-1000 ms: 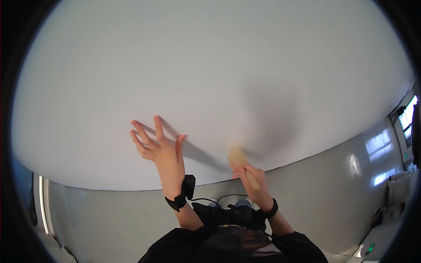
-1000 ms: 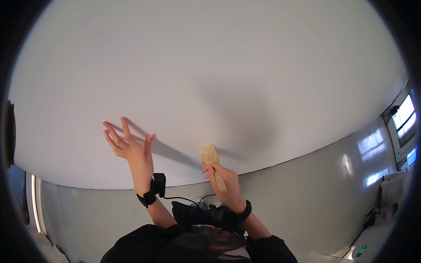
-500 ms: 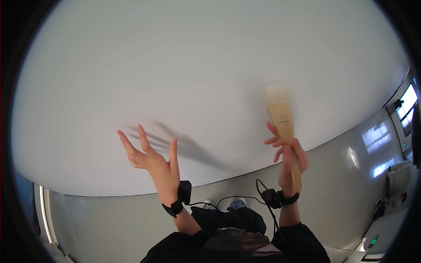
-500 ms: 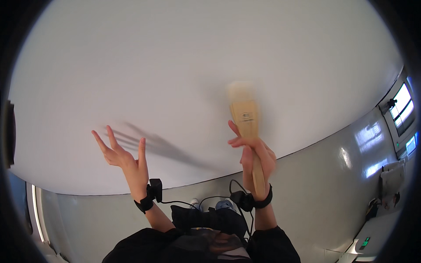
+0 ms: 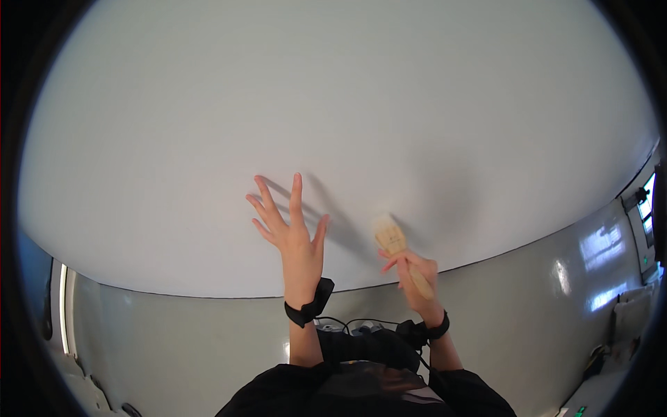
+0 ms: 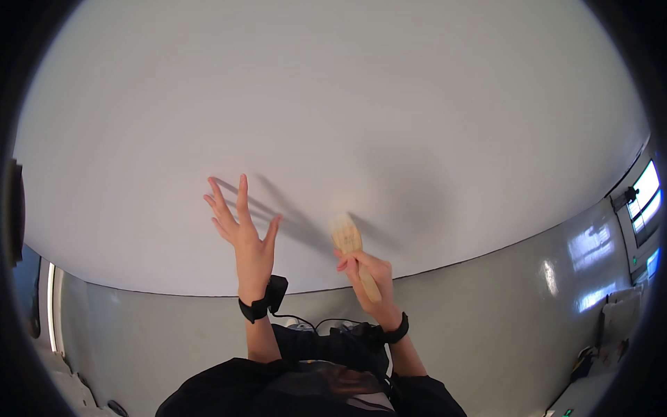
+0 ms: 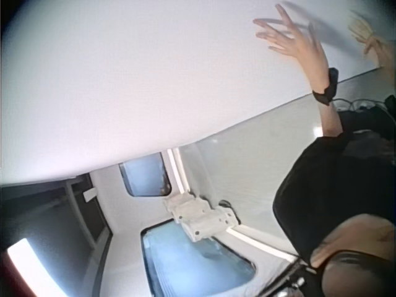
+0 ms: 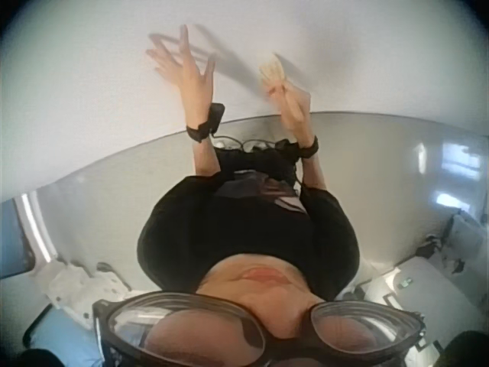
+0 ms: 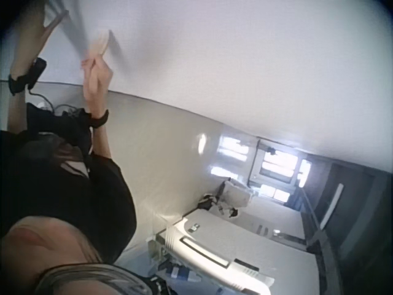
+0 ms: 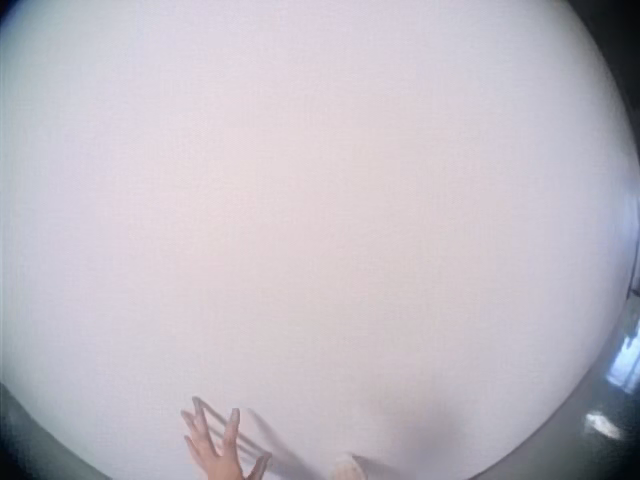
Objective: The person uses a wooden-handled brush to sweep across a large white curved surface.
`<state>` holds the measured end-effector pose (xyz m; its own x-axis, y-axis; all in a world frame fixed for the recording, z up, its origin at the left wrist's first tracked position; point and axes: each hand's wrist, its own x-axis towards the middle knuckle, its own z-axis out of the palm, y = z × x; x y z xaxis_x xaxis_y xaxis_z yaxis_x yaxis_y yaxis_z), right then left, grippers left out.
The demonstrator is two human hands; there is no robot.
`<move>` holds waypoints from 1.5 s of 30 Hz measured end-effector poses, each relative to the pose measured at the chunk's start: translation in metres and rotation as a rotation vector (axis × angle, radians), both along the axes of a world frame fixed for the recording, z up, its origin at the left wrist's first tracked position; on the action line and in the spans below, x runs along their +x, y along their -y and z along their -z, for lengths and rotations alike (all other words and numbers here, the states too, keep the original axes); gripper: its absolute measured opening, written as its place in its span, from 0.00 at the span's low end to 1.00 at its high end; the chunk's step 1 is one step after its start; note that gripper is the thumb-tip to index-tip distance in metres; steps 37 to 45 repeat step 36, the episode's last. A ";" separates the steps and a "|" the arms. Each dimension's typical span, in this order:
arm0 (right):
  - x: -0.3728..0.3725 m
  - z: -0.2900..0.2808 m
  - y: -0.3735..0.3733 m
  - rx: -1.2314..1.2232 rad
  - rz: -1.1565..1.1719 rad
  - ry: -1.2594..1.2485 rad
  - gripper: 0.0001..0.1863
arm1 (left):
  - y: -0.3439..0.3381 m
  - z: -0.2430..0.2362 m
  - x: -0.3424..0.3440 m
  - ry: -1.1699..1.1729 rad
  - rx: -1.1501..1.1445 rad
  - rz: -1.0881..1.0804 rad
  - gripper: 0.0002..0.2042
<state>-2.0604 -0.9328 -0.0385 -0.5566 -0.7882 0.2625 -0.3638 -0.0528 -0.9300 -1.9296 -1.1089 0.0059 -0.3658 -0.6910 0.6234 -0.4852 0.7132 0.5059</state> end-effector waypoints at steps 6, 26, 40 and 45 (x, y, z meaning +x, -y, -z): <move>-0.009 -0.137 0.033 -0.519 0.049 -0.397 0.05 | 0.013 -0.008 -0.001 -0.240 0.157 0.110 0.40; -0.021 -0.044 0.031 -0.266 0.043 -0.125 0.06 | 0.017 0.002 -0.014 -0.154 0.141 -0.033 0.32; -0.070 -0.175 0.048 -0.544 0.069 -0.492 0.05 | 0.009 -0.010 -0.013 -0.152 0.213 -0.016 0.30; -0.070 -0.175 0.048 -0.544 0.069 -0.492 0.05 | 0.009 -0.010 -0.013 -0.152 0.213 -0.016 0.30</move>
